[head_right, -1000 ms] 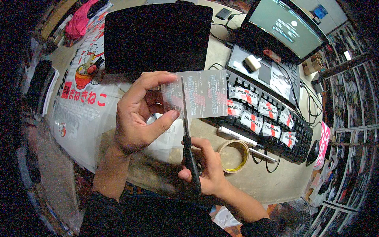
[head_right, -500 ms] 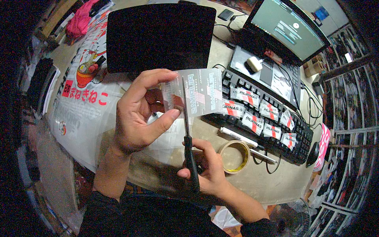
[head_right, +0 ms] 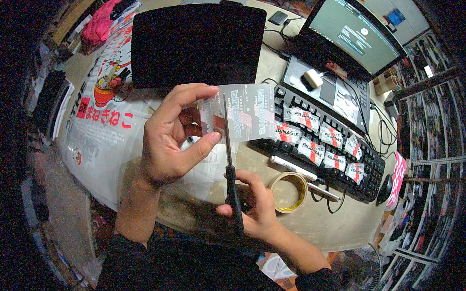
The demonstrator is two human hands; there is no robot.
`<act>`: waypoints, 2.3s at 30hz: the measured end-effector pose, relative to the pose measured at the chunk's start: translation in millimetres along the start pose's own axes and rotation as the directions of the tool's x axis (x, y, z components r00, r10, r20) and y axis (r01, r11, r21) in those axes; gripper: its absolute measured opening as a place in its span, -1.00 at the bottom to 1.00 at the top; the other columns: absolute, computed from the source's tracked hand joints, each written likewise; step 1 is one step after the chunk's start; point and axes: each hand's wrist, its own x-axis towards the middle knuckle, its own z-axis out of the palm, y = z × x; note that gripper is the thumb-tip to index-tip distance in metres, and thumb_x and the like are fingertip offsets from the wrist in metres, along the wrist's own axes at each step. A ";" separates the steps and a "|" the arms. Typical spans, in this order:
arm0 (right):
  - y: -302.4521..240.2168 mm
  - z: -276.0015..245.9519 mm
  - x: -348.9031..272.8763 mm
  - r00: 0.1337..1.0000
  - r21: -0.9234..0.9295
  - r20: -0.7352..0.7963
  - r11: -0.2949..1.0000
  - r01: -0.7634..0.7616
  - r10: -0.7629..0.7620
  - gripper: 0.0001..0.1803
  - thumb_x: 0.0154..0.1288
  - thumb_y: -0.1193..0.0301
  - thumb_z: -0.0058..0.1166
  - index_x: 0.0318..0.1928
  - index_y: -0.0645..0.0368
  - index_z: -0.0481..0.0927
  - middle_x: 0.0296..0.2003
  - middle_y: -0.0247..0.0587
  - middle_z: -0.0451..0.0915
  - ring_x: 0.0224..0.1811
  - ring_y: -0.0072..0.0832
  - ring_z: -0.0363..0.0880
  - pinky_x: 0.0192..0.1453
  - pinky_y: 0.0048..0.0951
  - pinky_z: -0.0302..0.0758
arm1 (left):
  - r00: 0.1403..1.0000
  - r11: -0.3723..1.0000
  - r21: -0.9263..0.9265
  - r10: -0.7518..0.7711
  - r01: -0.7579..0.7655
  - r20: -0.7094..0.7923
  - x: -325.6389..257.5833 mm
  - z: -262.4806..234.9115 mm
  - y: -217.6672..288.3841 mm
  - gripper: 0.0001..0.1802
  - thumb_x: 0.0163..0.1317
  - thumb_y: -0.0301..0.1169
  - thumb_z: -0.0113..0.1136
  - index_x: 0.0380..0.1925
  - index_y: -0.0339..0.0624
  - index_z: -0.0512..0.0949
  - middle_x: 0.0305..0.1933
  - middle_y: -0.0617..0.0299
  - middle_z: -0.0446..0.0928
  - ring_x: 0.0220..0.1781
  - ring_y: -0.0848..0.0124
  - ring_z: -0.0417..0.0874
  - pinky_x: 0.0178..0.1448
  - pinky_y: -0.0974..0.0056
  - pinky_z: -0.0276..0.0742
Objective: The person uses scissors to cut printed sticker sheets into individual pieces. They repeatedly pick up sheets, cut along printed lines, and place the cut pieces on the desk. The person also briefly uses the computer mouse and discards some cut pieces into a plastic bag.
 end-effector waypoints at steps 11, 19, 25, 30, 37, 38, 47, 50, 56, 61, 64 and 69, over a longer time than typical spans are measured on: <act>0.7 5.9 -0.3 0.998 -0.030 -0.058 0.999 0.017 -0.019 -0.23 0.11 0.17 0.37 0.16 0.34 0.27 -0.41 -0.30 0.50 -0.45 -0.64 0.47 -0.43 -0.64 0.35 | 1.000 1.000 -0.018 -0.022 0.022 0.001 0.3 -0.4 -0.1 -0.41 0.05 -0.66 0.24 0.15 -0.30 0.36 0.15 0.18 0.32 0.02 0.46 0.54 0.04 0.37 0.58; 0.4 1.5 5.3 0.998 0.032 -0.068 0.999 -0.011 0.013 -0.23 0.11 0.15 0.37 0.15 0.32 0.26 -0.50 -0.29 0.50 -0.56 -0.63 0.47 -0.52 -0.61 0.35 | 0.999 0.999 -0.004 0.036 -0.036 0.012 -0.3 6.4 -5.2 -0.41 0.02 -0.64 0.27 0.13 -0.29 0.39 0.11 0.13 0.38 -0.06 0.49 0.56 -0.09 0.42 0.60; 2.3 1.0 3.6 0.998 0.003 -0.055 1.000 -0.027 0.027 -0.23 0.11 0.14 0.36 0.15 0.31 0.26 -0.51 -0.30 0.47 -0.61 -0.61 0.46 -0.57 -0.63 0.31 | 0.996 0.975 -0.219 0.015 -0.035 -0.091 2.4 9.6 -15.3 -0.29 0.13 -0.34 0.28 0.26 -0.22 0.21 0.16 0.03 0.38 0.06 0.31 0.54 0.16 0.20 0.45; -0.9 7.9 4.5 1.000 0.000 -0.016 1.000 -0.022 0.022 -0.37 0.14 0.34 0.37 0.12 0.28 0.32 -0.47 -0.42 0.45 -0.40 -0.72 0.42 -0.37 -0.63 0.37 | 0.900 0.455 -0.831 -0.419 0.320 0.118 5.1 20.2 -15.5 -0.16 0.32 0.22 -0.32 0.33 -0.28 0.15 0.27 -0.13 0.35 0.25 0.07 0.44 0.40 0.03 0.21; -4.5 17.1 9.7 0.982 0.063 -0.031 0.981 -0.183 0.185 -0.46 0.19 0.39 0.31 0.10 0.26 0.34 -0.52 -0.43 0.44 -0.45 -0.74 0.36 -0.43 -0.61 0.30 | 0.863 0.203 -0.916 -0.451 0.347 0.227 -4.1 34.1 -25.5 -0.27 0.36 0.17 -0.30 0.26 -0.20 0.28 0.20 -0.11 0.43 0.21 0.07 0.50 0.23 0.01 0.46; -5.0 18.1 10.1 0.980 0.075 -0.035 0.978 -0.193 0.196 -0.47 0.20 0.40 0.30 0.09 0.25 0.34 -0.54 -0.43 0.44 -0.46 -0.74 0.35 -0.44 -0.60 0.30 | 0.864 0.216 -0.915 -0.455 0.341 0.215 -4.9 33.8 -26.8 -0.29 0.37 0.15 -0.29 0.25 -0.19 0.29 0.18 -0.08 0.45 0.18 0.10 0.52 0.21 0.01 0.48; 9.5 12.8 6.9 0.995 -0.337 -0.055 0.937 -0.093 0.079 -0.39 0.13 0.29 0.35 0.11 0.20 0.33 -0.59 -0.14 0.56 -0.62 -0.54 0.51 -0.52 -0.50 0.36 | 0.932 0.228 -0.956 -0.348 0.184 0.097 -1.1 14.1 -36.4 -0.51 0.44 -0.06 -0.24 0.18 -0.10 0.37 0.11 0.11 0.52 0.04 0.24 0.59 0.05 0.19 0.55; 11.4 7.4 2.2 0.992 -0.395 0.006 0.911 0.119 -0.128 -0.35 0.09 0.41 0.37 0.15 0.17 0.31 -0.48 -0.20 0.61 -0.50 -0.54 0.59 -0.44 -0.48 0.45 | 0.864 0.351 -0.931 -0.495 0.100 -0.094 3.8 10.0 -31.0 -0.54 0.44 -0.12 -0.21 0.22 -0.07 0.36 0.13 0.08 0.51 0.08 0.21 0.56 0.12 0.18 0.49; 13.5 -3.2 13.9 0.896 -0.354 -0.159 0.871 0.339 -0.414 -0.29 0.06 0.57 0.36 0.21 0.19 0.27 -0.17 -0.11 0.65 -0.28 -0.47 0.68 -0.31 -0.51 0.58 | 0.837 0.371 -0.907 -0.546 0.199 -0.040 -4.0 35.4 -17.1 -0.53 0.44 -0.11 -0.23 0.28 0.07 0.28 0.18 0.12 0.47 0.18 0.22 0.49 0.21 0.07 0.39; 12.6 -15.8 14.7 0.782 -0.526 -0.145 0.716 0.458 -0.606 -0.18 -0.15 0.68 0.37 0.21 0.21 0.33 -0.15 -0.02 0.63 -0.25 -0.35 0.69 -0.20 -0.39 0.64 | 0.816 0.508 -0.788 -0.578 0.347 -0.013 -17.0 60.2 -19.0 -0.54 0.45 -0.09 -0.30 0.15 -0.10 0.35 0.13 0.11 0.45 0.15 0.25 0.49 0.23 0.13 0.39; 6.7 -16.6 14.7 0.771 -0.612 -0.111 0.654 0.443 -0.627 -0.17 -0.26 0.66 0.38 0.17 0.19 0.39 -0.30 -0.06 0.64 -0.35 -0.28 0.69 -0.35 -0.37 0.59 | 0.785 0.567 -0.716 -0.618 0.409 -0.041 -29.4 68.4 -20.5 -0.54 0.45 -0.10 -0.33 0.10 -0.16 0.36 0.00 0.15 0.44 0.03 0.31 0.53 0.15 0.19 0.47; -3.8 -20.2 14.8 0.758 -0.655 -0.133 0.631 0.416 -0.639 -0.19 -0.28 0.66 0.36 0.14 0.17 0.42 -0.41 -0.07 0.62 -0.45 -0.23 0.64 -0.45 -0.30 0.51 | 0.822 0.679 -0.591 -0.567 0.435 -0.047 -40.2 76.4 -8.3 -0.55 0.41 -0.16 -0.31 0.10 -0.22 0.32 -0.03 0.14 0.42 -0.05 0.34 0.55 0.05 0.27 0.53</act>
